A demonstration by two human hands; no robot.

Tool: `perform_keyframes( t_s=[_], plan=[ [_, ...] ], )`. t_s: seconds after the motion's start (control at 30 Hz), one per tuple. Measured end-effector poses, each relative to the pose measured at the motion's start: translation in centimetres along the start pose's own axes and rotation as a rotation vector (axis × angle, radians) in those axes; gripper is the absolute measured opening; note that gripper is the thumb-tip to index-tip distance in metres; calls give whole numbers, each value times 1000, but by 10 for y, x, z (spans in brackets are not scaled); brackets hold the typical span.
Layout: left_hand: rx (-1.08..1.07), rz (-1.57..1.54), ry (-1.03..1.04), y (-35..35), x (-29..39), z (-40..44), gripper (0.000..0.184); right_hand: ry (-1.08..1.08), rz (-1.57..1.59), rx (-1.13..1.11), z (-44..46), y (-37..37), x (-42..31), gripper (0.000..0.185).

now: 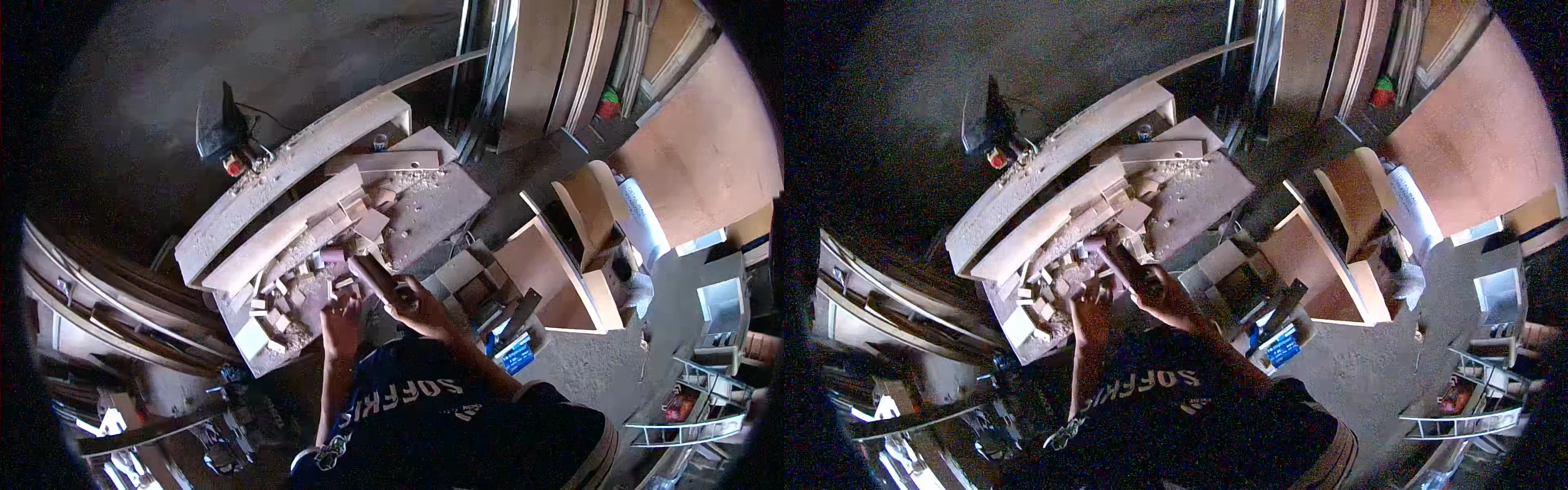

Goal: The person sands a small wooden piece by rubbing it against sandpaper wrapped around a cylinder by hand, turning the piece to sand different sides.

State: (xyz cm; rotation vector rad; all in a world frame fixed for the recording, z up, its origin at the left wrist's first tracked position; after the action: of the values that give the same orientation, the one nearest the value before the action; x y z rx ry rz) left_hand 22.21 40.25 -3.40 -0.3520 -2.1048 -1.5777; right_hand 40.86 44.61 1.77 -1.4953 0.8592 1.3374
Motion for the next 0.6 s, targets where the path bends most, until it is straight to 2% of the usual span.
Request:
perform_keyframes(
  t_s=[0.07,0.1,0.13,0.17,0.2,0.23,0.27,0.3,0.37,0.4,0.43,0.5,0.6],
  plan=[
    [35,-219,-126,-6,-15,7,47,-54,-90,-18,-2,-1,-29,59],
    [84,-326,-228,-20,-26,10,53,-168,-95,21,-4,-3,-42,61],
    [180,-200,-315,-35,-36,8,63,-119,-112,17,-6,0,-52,61],
    [247,-279,-373,-43,-46,11,66,-72,-128,17,-7,3,-61,61],
    [310,-356,-430,-47,-53,12,69,-130,-166,75,-6,5,-68,62],
    [202,-309,-376,-40,-52,12,64,-190,-148,107,-6,6,-70,62],
    [220,-291,-376,-42,-55,12,60,-251,-128,140,-6,8,-69,61],
    [164,-235,-353,-63,-60,15,57,-130,-186,81,-2,14,-49,58],
    [261,-221,-311,-35,-52,9,60,-354,-272,217,-8,15,-66,58],
    [256,-328,-407,-33,-58,10,66,-413,-285,261,-10,16,-73,58],
    [359,-104,-308,-46,-53,10,71,-413,-281,248,-11,19,-72,58],
    [383,18,-291,-40,-52,2,56,-290,-425,121,-10,30,-57,64],
    [308,28,-223,-51,-55,10,65,-375,-418,133,-19,41,-59,70]
  ],
)
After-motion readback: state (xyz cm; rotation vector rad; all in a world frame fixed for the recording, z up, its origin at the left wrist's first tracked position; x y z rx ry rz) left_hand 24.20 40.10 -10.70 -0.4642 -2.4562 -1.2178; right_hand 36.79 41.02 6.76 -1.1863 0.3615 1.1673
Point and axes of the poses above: each hand's wrist, its own z-axis towards the middle knuckle, its own y-axis out of the palm, x = y × z, the point moved 9 cm from there along z, towards the middle knuckle, and after that the axes turned 3 degrees about x, right-handed, at the moved point
